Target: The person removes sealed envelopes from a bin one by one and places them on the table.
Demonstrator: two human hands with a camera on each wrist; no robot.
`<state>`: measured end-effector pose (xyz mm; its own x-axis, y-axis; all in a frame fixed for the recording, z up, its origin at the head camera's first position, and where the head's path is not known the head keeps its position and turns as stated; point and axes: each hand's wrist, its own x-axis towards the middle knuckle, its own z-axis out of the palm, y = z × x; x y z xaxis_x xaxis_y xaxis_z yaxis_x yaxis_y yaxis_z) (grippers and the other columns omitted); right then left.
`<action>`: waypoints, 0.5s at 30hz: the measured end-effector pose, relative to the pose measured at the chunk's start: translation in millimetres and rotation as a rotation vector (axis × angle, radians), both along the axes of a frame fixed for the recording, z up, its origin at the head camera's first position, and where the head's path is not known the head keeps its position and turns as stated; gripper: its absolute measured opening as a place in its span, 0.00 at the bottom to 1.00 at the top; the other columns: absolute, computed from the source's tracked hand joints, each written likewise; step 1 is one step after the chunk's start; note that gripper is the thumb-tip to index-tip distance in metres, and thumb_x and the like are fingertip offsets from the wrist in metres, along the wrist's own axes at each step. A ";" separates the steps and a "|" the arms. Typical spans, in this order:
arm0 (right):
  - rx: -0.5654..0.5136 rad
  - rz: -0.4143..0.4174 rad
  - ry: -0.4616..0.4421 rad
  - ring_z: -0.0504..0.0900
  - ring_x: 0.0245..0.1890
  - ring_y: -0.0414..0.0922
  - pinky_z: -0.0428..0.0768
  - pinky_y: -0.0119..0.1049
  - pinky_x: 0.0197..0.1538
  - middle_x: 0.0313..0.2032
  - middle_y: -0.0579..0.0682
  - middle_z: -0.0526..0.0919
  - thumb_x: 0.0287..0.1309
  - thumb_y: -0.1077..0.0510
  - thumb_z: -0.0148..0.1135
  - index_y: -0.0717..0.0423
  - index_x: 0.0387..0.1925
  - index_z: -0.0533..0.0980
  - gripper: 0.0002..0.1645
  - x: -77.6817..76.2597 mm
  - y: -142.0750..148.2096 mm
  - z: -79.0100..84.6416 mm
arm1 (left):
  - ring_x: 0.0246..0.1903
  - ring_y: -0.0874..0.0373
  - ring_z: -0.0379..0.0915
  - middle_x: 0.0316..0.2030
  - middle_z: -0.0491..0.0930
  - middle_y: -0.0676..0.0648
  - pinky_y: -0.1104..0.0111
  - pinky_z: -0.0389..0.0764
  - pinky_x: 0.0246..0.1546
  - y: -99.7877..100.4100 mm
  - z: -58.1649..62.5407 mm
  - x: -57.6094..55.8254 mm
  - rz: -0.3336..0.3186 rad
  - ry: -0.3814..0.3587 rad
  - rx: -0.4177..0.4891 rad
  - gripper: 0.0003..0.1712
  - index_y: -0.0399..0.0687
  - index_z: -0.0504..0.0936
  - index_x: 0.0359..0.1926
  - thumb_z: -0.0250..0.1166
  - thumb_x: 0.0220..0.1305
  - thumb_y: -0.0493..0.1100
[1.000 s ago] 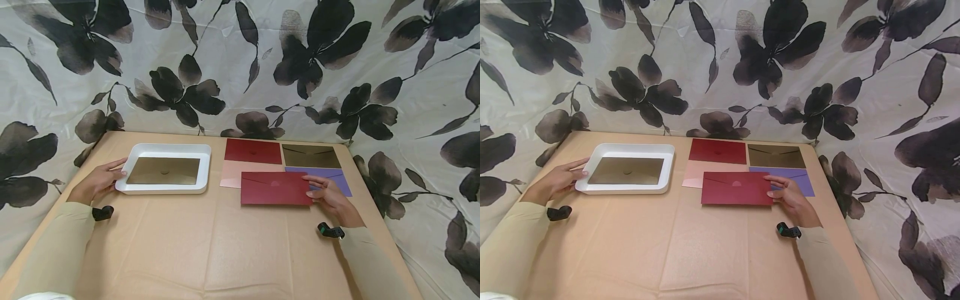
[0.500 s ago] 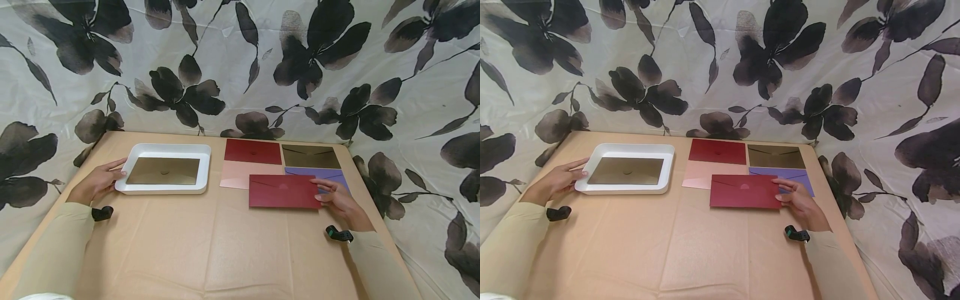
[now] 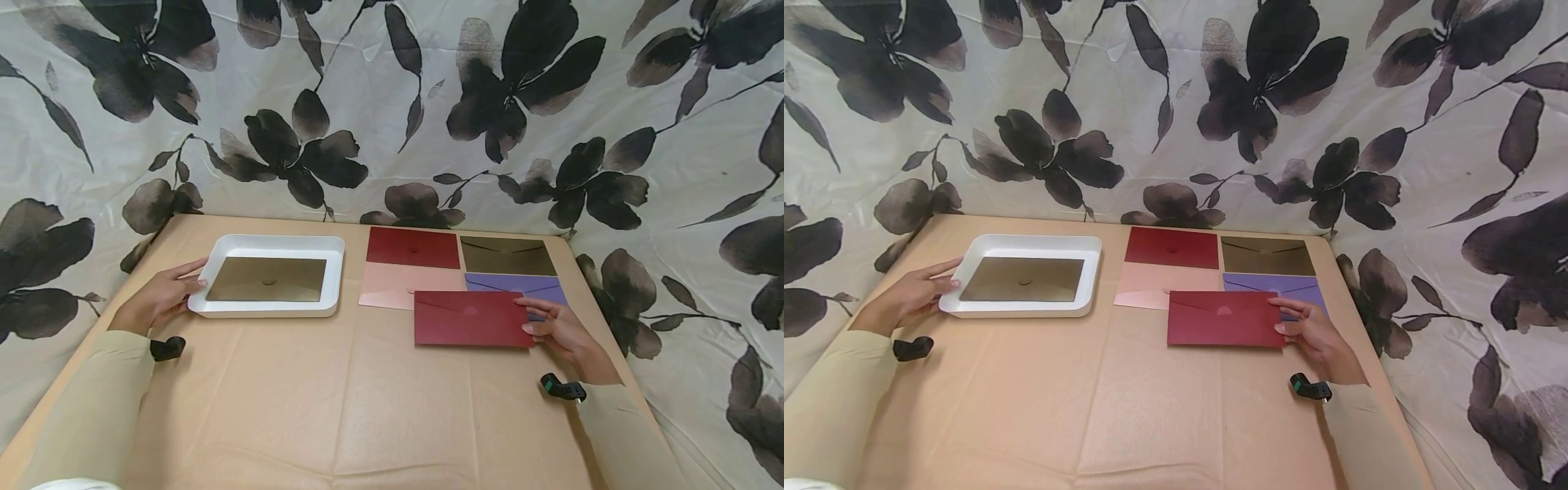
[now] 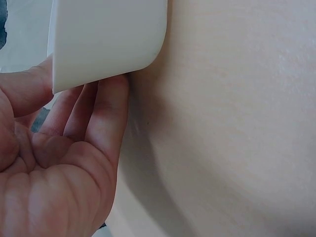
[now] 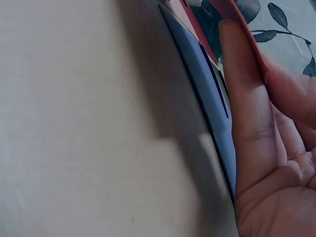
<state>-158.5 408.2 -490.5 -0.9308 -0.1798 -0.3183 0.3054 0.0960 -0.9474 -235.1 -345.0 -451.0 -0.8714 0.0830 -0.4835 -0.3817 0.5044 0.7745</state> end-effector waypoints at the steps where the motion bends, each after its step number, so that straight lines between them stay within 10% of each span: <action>1: 0.004 0.003 0.001 0.77 0.52 0.26 0.86 0.30 0.44 0.81 0.69 0.41 0.63 0.71 0.66 0.44 0.69 0.77 0.36 0.8 0.6 -0.2 | 0.66 0.49 0.68 0.82 0.43 0.30 0.76 0.83 0.44 0.0 0.1 0.0 -0.002 0.000 -0.003 0.42 0.53 0.36 0.83 0.51 0.83 0.44; 9: 0.034 -0.018 -0.007 0.82 0.51 0.31 0.87 0.32 0.46 0.74 0.60 0.57 0.61 0.71 0.67 0.46 0.67 0.79 0.34 8.7 8.3 -1.2 | 0.69 0.45 0.66 0.82 0.41 0.32 0.76 0.83 0.44 0.5 0.5 0.2 0.006 -0.005 0.021 0.42 0.53 0.36 0.84 0.52 0.82 0.44; 15: 0.058 0.000 0.016 0.75 0.55 0.25 0.87 0.31 0.46 0.78 0.66 0.49 0.62 0.70 0.67 0.49 0.70 0.76 0.35 13.3 17.5 -3.8 | 0.66 0.51 0.70 0.82 0.41 0.31 0.76 0.83 0.45 0.0 0.5 0.4 -0.001 -0.004 0.031 0.42 0.53 0.36 0.84 0.52 0.82 0.44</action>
